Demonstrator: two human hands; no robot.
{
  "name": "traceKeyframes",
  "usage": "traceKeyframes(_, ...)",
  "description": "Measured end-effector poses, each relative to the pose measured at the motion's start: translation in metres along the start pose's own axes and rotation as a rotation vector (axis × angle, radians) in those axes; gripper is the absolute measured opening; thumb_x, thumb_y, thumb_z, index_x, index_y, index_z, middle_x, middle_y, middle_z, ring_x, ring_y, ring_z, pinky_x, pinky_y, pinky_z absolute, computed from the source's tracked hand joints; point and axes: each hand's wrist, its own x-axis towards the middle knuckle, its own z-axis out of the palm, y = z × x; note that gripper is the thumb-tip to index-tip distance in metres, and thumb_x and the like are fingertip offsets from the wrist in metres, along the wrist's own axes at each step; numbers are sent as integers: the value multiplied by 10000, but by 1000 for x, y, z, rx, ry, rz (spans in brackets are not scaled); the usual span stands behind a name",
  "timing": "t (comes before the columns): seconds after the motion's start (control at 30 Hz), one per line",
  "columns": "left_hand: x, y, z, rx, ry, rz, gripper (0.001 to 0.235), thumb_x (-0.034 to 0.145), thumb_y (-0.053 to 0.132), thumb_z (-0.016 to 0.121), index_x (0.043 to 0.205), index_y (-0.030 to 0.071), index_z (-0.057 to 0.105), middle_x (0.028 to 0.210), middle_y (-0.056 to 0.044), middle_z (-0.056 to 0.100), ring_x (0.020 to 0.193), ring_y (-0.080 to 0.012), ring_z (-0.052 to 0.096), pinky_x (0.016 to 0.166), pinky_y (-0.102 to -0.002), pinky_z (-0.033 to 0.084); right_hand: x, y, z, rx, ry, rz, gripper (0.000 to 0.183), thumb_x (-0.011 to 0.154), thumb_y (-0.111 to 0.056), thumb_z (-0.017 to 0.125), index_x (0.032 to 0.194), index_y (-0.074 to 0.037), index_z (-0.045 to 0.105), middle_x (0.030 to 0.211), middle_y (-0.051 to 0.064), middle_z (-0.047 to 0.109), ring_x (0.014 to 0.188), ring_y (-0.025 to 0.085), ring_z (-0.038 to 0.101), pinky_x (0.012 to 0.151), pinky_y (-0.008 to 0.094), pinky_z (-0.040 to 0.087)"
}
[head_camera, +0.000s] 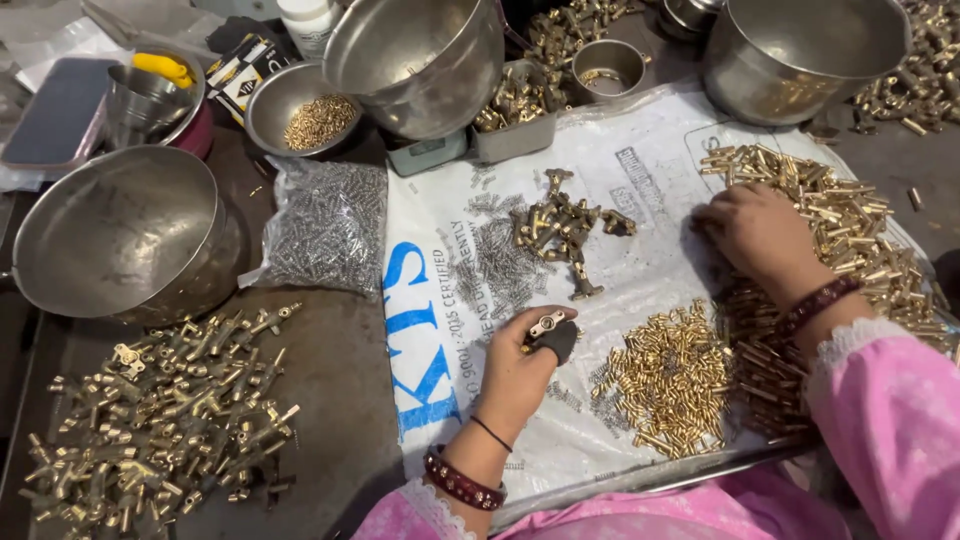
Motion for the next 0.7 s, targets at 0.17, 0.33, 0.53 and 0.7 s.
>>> traceKeyframes(0.17,1,-13,-2,68,-4,-32,280,866,5,647,1115,45,769,856,2,705,745,-84,634,645,-238,497,5,-30,-17,201,-41,190,211,976,-215,687,1156,-132,757,1191,83,711,1076,260,673,954,392,558)
traceKeyframes(0.33,-7,-12,4,-4,-67,-263,253,879,78,704,1126,44,749,760,-4,688,611,-68,601,539,-230,472,-36,-124,-64,1370,-65,417,303,938,-55,643,1227,-132,693,1160,45,728,1041,151,693,935,294,570)
traceKeyframes(0.53,-7,-1,2,189,-126,42,314,849,89,742,1155,18,721,980,-53,750,871,-141,697,753,-292,563,-65,-158,-62,1606,-181,379,202,913,-21,728,1100,52,749,991,99,777,908,167,705,843,303,564)
traceKeyframes(0.7,-9,-3,2,324,-214,-17,395,758,58,681,1151,51,725,981,-124,767,890,-198,750,810,-320,571,-66,-163,-90,1614,-272,377,265,886,-14,688,1140,17,758,1037,110,804,963,160,749,884,295,581)
